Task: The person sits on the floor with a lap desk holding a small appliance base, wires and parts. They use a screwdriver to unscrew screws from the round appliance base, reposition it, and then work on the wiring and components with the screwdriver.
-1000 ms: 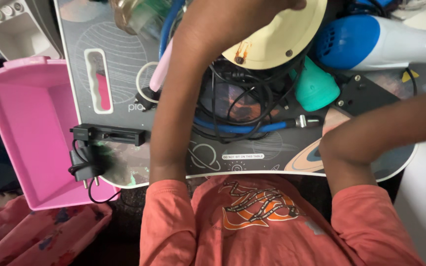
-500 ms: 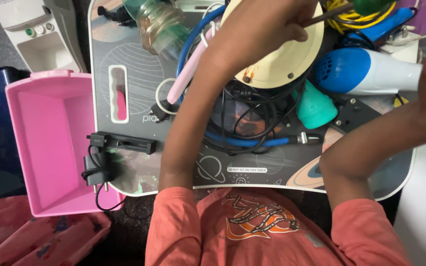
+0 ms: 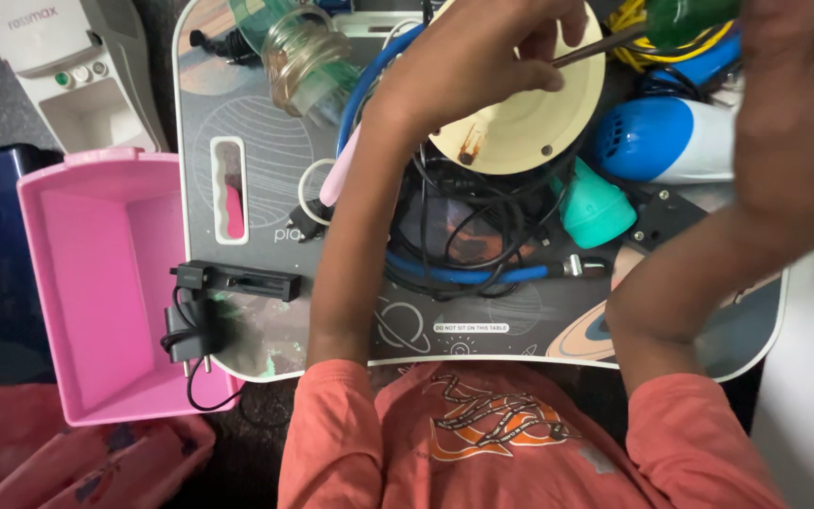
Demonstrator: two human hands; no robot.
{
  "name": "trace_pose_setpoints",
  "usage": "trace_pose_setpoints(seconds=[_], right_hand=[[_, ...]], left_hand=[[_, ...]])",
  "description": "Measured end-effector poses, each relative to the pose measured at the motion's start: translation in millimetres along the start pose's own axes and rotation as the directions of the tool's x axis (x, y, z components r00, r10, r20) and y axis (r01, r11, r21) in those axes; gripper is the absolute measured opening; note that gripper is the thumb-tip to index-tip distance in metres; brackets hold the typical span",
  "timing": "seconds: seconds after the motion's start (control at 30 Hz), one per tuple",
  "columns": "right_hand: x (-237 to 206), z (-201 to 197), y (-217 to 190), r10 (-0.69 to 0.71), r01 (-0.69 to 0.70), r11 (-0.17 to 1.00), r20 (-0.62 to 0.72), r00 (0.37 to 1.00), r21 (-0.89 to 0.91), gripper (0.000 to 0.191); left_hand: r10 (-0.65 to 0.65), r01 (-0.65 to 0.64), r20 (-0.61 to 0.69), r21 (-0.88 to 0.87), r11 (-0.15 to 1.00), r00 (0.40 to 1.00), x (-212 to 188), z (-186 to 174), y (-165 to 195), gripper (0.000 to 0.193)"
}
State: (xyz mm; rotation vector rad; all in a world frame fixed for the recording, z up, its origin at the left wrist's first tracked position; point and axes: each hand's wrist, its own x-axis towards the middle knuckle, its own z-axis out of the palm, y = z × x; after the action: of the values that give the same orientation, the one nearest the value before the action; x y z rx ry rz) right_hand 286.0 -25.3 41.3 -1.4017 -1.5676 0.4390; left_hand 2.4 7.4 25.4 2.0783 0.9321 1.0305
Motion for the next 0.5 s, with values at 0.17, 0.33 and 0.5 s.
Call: trace_pose_setpoints(seconds=[0.17, 0.33, 0.5], right_hand=[[-13, -39, -16, -0.043, -0.021, 0.973, 0.273, 0.961, 0.228, 0.028], [-54, -47, -29, -0.393, 0.347, 0.891, 0.115, 0.913, 0.293, 0.048], [-135, -59, -13, -0.437, 0.376, 0.808, -0.034, 0.899, -0.453, 0.064]], left_hand=[[-0.017, 0.023, -0.035, 0.162, 0.987, 0.999, -4, -1, 10, 0.022], [0.325, -0.326, 0.03, 0.134, 0.936, 0.945, 1, 22, 37, 0.03], [0.18, -0.21, 0.121, 0.324, 0.923, 0.976, 10, 40, 44, 0.008]])
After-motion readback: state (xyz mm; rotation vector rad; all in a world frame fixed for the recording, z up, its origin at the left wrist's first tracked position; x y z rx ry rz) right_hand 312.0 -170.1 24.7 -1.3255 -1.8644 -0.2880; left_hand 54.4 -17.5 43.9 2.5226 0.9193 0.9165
